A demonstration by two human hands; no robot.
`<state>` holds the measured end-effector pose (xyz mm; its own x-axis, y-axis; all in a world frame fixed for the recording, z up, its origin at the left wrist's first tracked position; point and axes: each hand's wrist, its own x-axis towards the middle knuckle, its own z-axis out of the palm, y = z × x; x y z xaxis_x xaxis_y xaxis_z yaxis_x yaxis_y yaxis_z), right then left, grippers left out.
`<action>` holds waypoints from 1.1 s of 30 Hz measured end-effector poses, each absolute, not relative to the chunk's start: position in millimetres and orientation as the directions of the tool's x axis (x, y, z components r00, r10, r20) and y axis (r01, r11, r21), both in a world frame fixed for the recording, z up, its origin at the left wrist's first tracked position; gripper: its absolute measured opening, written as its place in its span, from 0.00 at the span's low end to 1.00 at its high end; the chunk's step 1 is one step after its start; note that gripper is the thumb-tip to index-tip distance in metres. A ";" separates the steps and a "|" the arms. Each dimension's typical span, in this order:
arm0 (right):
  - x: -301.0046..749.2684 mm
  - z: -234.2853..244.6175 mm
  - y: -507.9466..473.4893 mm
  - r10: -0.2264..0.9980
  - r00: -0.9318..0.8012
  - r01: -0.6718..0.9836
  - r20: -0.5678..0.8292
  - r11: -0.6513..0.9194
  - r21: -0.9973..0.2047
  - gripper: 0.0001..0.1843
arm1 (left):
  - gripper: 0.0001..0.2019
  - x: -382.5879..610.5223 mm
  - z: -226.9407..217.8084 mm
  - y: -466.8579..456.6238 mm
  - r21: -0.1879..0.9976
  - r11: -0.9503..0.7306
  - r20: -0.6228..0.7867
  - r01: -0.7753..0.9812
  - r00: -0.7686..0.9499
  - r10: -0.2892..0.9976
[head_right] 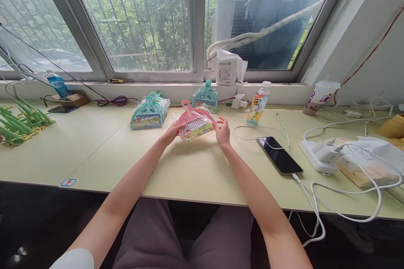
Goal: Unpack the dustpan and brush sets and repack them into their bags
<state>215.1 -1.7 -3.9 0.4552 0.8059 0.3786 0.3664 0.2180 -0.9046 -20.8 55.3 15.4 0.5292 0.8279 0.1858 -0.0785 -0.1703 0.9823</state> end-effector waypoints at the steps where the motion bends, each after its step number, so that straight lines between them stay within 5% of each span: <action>1: 214.1 -1.5 -5.2 0.763 0.429 0.524 0.482 0.224 -0.822 0.26 | 0.33 -24.2 12.6 55.6 0.986 -0.139 0.168 -0.095 0.497 0.851; 3: 209.2 2.8 -12.2 0.714 0.295 0.750 0.636 0.240 -0.617 0.19 | 0.34 -29.1 7.0 56.4 0.987 -0.089 0.140 -0.138 0.423 0.895; 6: 196.0 6.6 -18.3 0.756 0.015 0.812 0.655 0.373 -0.448 0.10 | 0.34 -28.3 0.2 57.9 0.978 -0.066 0.134 -0.200 0.352 0.926; 10: 179.7 3.5 -14.5 0.865 0.042 0.628 0.499 0.365 -0.687 0.17 | 0.34 -19.9 -0.8 54.2 0.969 -0.072 0.154 -0.236 0.350 0.924; 15: 185.8 -7.1 -2.5 0.973 0.181 0.059 0.146 0.138 -0.989 0.17 | 0.37 -18.9 10.7 39.0 0.955 -0.108 0.216 -0.275 0.398 0.891; 19: 196.5 -12.7 3.3 0.976 0.216 -0.205 0.036 0.081 -0.975 0.18 | 0.38 -22.2 17.6 30.9 0.973 -0.072 0.187 -0.218 0.566 0.803; 24: 194.9 -13.8 3.3 0.940 0.339 -0.276 0.037 0.137 -0.951 0.15 | 0.34 -22.2 11.4 39.2 0.981 0.020 0.095 -0.195 0.560 0.823; 33: 188.1 -6.7 -4.8 0.943 0.317 -0.313 0.103 0.206 -0.927 0.20 | 0.27 -25.7 0.1 55.6 0.962 -0.012 0.137 -0.272 0.444 0.886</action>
<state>188.1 -4.8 -6.7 0.3174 0.9427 0.1028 -0.3129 0.2065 -0.9271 -25.7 55.6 0.1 0.4436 0.8858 0.1367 -0.2723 -0.0121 0.9621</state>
